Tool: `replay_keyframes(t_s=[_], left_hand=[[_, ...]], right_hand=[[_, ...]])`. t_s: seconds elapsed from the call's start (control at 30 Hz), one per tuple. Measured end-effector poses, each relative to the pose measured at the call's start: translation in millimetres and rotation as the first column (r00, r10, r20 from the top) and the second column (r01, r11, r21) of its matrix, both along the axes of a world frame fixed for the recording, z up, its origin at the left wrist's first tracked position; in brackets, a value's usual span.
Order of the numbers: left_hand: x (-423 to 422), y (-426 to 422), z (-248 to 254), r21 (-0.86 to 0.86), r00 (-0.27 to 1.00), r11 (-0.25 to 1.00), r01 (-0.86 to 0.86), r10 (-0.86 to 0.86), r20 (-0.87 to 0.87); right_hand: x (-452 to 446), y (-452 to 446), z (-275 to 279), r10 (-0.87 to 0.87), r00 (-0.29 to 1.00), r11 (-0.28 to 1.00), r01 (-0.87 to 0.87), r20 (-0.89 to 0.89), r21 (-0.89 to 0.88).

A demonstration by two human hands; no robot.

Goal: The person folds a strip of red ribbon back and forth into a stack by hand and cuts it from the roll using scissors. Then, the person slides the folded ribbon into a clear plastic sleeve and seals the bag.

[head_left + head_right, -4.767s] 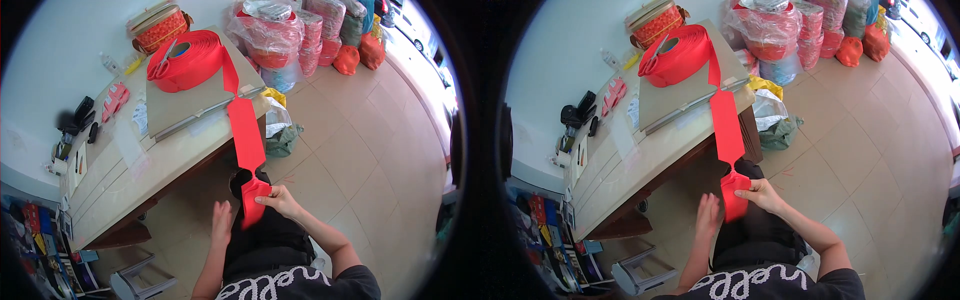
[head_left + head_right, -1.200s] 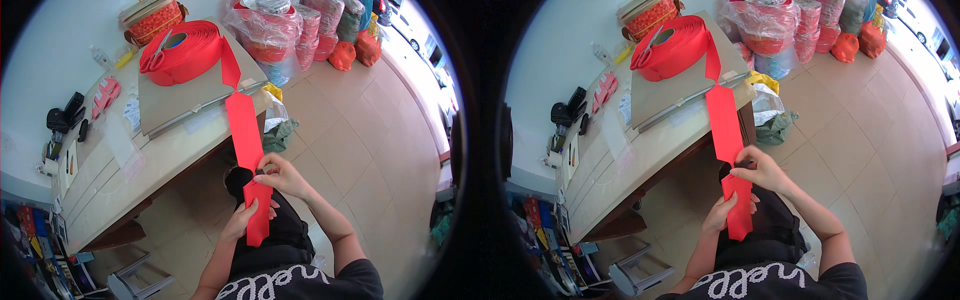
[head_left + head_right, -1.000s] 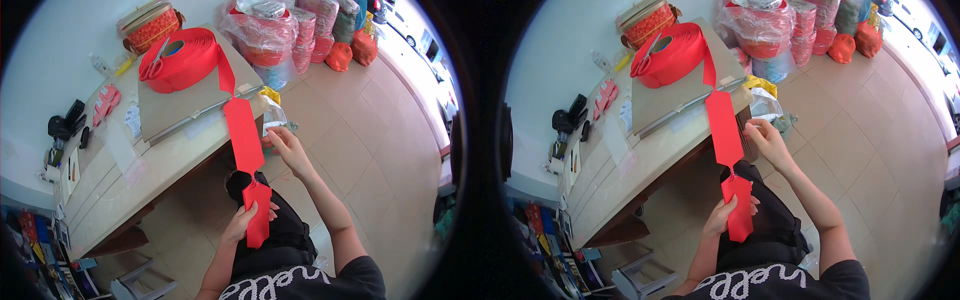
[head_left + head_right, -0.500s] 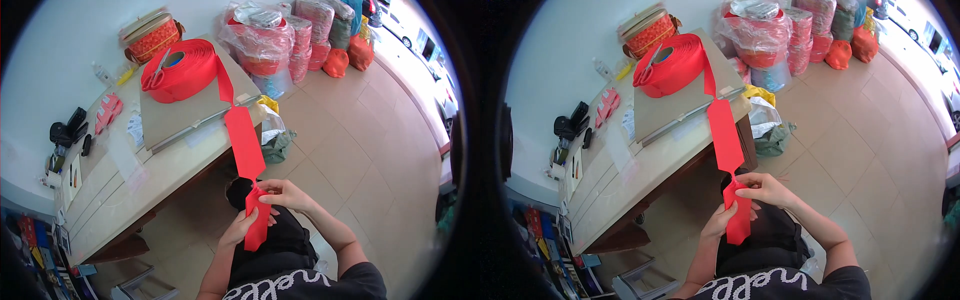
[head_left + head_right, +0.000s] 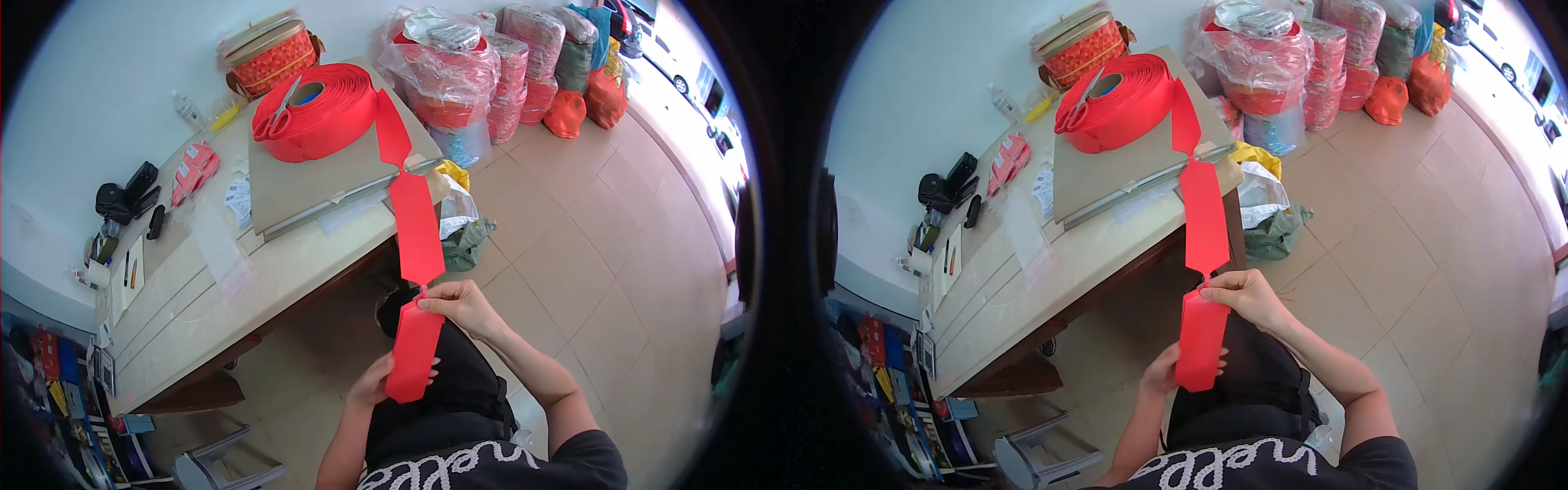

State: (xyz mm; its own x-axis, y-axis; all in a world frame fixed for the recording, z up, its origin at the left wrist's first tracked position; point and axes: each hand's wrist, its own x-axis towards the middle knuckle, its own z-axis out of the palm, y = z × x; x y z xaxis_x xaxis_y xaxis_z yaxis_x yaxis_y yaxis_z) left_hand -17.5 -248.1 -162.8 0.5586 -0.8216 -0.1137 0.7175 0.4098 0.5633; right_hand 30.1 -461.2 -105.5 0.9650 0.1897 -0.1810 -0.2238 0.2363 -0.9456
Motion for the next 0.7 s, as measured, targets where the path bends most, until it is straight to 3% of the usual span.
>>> replay_keyframes(t_s=[0.03,0.07,0.13,0.23,0.27,0.37,0.47,0.53,0.6,0.7], left_hand=[[-13.7,8.1,-10.5,-0.083,0.999,0.996,-0.027,0.024,-0.036],[-30.5,10.6,-19.0,-0.255,0.979,0.962,-0.101,0.051,-0.196],[-63.3,6.5,-35.1,-0.521,0.867,0.794,-0.313,0.014,-0.498],[-91.0,-1.6,-29.2,-0.324,0.907,0.942,-0.088,-0.059,-0.417],[-93.1,-2.5,-23.5,-0.264,0.944,0.962,0.073,-0.152,-0.292],[-85.1,-14.0,-4.1,-0.114,0.978,0.980,0.164,-0.176,-0.108],[-54.6,-40.8,12.8,-0.099,0.930,0.980,-0.172,0.128,-0.344],[-17.5,-46.8,26.2,-0.033,0.717,0.907,-0.420,0.310,-0.624],[14.9,-48.9,35.3,0.000,0.648,0.811,-0.585,0.468,-0.601],[51.2,-47.5,32.6,0.072,0.663,0.787,-0.613,0.561,-0.496]], right_hand=[[1.4,0.7,0.2,-0.006,1.000,1.000,0.006,0.004,0.008],[3.0,1.2,0.3,-0.013,1.000,1.000,0.013,0.009,0.015],[7.7,2.6,-2.1,-0.013,1.000,0.999,0.012,0.025,0.050],[12.1,5.7,-1.9,-0.016,0.998,0.998,0.012,0.055,0.065],[13.4,7.1,-1.3,-0.016,0.998,0.998,0.012,0.066,0.066],[14.4,11.1,4.6,0.007,0.995,1.000,-0.007,0.096,-0.004],[12.0,15.9,0.3,0.036,0.992,0.999,-0.034,0.124,-0.019],[8.7,15.7,2.7,0.066,0.986,0.994,-0.051,0.155,-0.098],[6.7,14.8,2.1,0.076,0.978,0.983,-0.040,0.196,-0.180],[8.9,11.8,-7.2,0.083,0.942,0.976,-0.010,0.325,-0.219]])
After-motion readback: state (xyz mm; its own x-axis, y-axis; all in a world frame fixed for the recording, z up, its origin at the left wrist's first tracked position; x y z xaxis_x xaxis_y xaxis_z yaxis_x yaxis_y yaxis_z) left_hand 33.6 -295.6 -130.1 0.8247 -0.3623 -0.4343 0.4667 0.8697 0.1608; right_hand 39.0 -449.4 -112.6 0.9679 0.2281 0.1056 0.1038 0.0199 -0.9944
